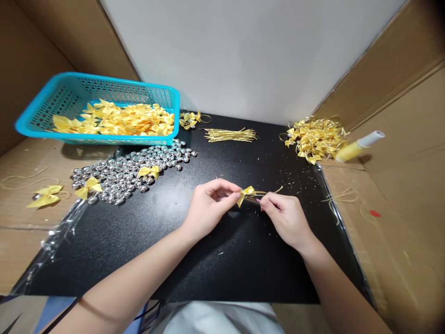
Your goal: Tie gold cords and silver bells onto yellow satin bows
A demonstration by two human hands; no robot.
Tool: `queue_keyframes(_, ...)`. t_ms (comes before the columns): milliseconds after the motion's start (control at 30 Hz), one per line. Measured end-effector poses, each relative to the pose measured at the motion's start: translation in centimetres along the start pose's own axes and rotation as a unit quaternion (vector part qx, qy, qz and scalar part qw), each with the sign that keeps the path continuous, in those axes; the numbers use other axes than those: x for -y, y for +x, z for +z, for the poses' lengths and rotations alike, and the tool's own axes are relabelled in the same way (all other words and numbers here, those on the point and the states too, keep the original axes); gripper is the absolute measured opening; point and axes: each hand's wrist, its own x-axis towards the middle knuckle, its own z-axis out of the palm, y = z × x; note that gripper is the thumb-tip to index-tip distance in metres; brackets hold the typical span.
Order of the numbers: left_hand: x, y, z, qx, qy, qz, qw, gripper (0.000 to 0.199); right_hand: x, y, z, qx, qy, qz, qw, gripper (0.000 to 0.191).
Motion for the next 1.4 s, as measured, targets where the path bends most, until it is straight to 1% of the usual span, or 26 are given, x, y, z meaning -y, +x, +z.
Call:
queue_keyframes(233,-0.1,0.0,0.0,0.006,-0.016,-0.013,1.000,0.011,-0.2,-0.1,0.3,-0.025,-0.021,-0.007,0.999,0.047)
queue_keyframes(333,-0.2,0.1,0.1,0.000,-0.019,-0.019,1.000,0.012,-0.4,-0.2,0.1,-0.035,-0.004,-0.023,0.999,0.047)
queue_keyframes(400,-0.2,0.1,0.0,-0.006,-0.019,-0.021,1.000,0.012,-0.8,-0.2,-0.2,-0.062,0.017,-0.028,0.998,0.044)
queue_keyframes(467,-0.2,0.2,0.0,-0.013,-0.017,-0.025,0.999,0.012,-1.5,0.1,-0.6,-0.114,0.019,-0.017,0.993,0.038)
queue_keyframes(533,0.0,0.3,-0.1,-0.019,-0.015,-0.034,0.999,0.012,-2.6,0.5,-0.9,-0.165,-0.011,0.002,0.986,0.032)
queue_keyframes(567,0.0,0.4,-0.1,-0.022,-0.013,-0.039,0.999,0.012,-3.2,0.8,-1.0,-0.178,-0.033,0.011,0.983,0.030)
queue_keyframes(600,0.1,0.4,-0.1,-0.023,-0.010,-0.044,0.999,0.012,-4.0,1.1,-1.1,-0.180,-0.054,0.015,0.982,0.029)
queue_keyframes(700,0.2,0.5,-0.2,-0.018,-0.005,-0.056,0.998,0.014,-6.1,1.8,-0.8,-0.151,-0.109,0.029,0.982,0.026)
queue_keyframes(767,0.2,0.6,-0.2,-0.012,-0.005,-0.062,0.998,0.014,-7.1,2.1,-0.4,-0.144,-0.136,0.020,0.980,0.026)
queue_keyframes(833,0.3,0.6,-0.2,-0.007,-0.009,-0.066,0.998,0.014,-7.9,2.3,-0.1,-0.161,-0.165,0.002,0.973,0.025)
queue_keyframes(933,0.3,0.6,-0.2,0.001,-0.013,-0.067,0.998,0.014,-8.6,2.5,0.2,-0.202,-0.189,-0.015,0.961,0.026)
queue_keyframes(1000,0.4,0.6,-0.2,0.006,-0.013,-0.068,0.998,0.014,-8.9,2.6,0.3,-0.218,-0.192,-0.018,0.957,0.026)
queue_keyframes(1067,0.5,0.6,-0.2,0.011,-0.011,-0.071,0.997,0.013,-9.2,2.6,0.2,-0.216,-0.187,-0.018,0.958,0.026)
queue_keyframes(1267,0.8,0.6,-0.3,0.024,-0.004,-0.075,0.997,0.012,-9.8,2.7,0.0,-0.167,-0.143,-0.002,0.976,0.030)
queue_keyframes(1333,0.8,0.6,-0.3,0.025,-0.002,-0.077,0.997,0.012,-9.3,2.7,-0.1,-0.157,-0.127,0.001,0.979,0.032)
queue_keyframes(1400,0.9,0.6,-0.3,0.025,-0.002,-0.079,0.997,0.012,-8.0,2.5,-0.1,-0.170,-0.112,-0.014,0.979,0.031)
